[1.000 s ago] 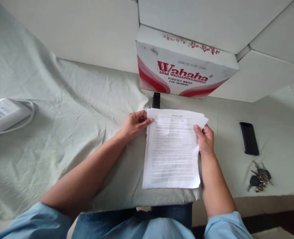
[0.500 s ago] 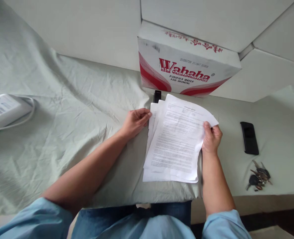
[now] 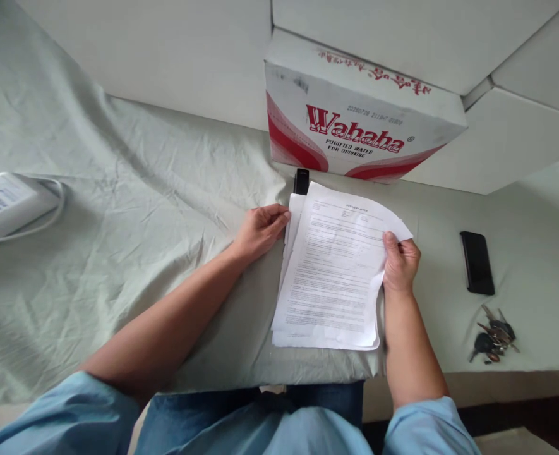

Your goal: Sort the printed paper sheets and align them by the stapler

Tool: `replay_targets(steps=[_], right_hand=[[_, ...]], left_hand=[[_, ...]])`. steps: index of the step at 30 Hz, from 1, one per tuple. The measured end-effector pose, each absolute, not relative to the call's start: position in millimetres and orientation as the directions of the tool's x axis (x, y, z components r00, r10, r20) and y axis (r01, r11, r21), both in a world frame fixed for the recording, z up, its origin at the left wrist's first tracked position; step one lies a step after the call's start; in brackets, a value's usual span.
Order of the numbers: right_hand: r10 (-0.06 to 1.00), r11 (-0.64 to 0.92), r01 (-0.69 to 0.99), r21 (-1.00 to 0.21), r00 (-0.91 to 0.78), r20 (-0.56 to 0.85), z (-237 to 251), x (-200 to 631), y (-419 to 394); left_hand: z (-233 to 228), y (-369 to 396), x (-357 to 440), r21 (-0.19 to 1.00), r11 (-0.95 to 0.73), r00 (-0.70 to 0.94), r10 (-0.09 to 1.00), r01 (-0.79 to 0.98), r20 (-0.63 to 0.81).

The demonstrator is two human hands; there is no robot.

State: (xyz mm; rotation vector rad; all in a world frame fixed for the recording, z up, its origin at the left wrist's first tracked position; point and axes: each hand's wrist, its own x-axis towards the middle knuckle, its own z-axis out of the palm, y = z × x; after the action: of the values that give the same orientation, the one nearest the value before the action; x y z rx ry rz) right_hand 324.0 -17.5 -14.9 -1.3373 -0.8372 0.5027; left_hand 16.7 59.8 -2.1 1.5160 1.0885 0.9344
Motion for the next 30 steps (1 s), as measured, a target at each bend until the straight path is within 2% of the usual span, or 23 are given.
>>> replay_targets(steps=[8,20,26,30], right_hand=[[0.748,0.185,0.146,-0.972,0.62,0.236,-16,325,-17],[0.748,0.201,0.126,-0.971,0.621,0.235,-18,323,-16],[0.651,0.273,0.162,-0.948,0.695,0.306,-17,333,-11],[0.68,0.239,0.171,-0.956,0.673,0.291,-15,335,-13]], left_hand=[[-3,60,19,0.974,-0.136,0.311,0.947,0.183,0.074],[-9,61,20,0.976,-0.099,0.278,0.96,0.193,0.043],[-5,62,19,0.969,-0.129,0.29,0.955,0.213,0.063],[-4,60,18,0.979,-0.102,0.302,0.952,0.178,0.045]])
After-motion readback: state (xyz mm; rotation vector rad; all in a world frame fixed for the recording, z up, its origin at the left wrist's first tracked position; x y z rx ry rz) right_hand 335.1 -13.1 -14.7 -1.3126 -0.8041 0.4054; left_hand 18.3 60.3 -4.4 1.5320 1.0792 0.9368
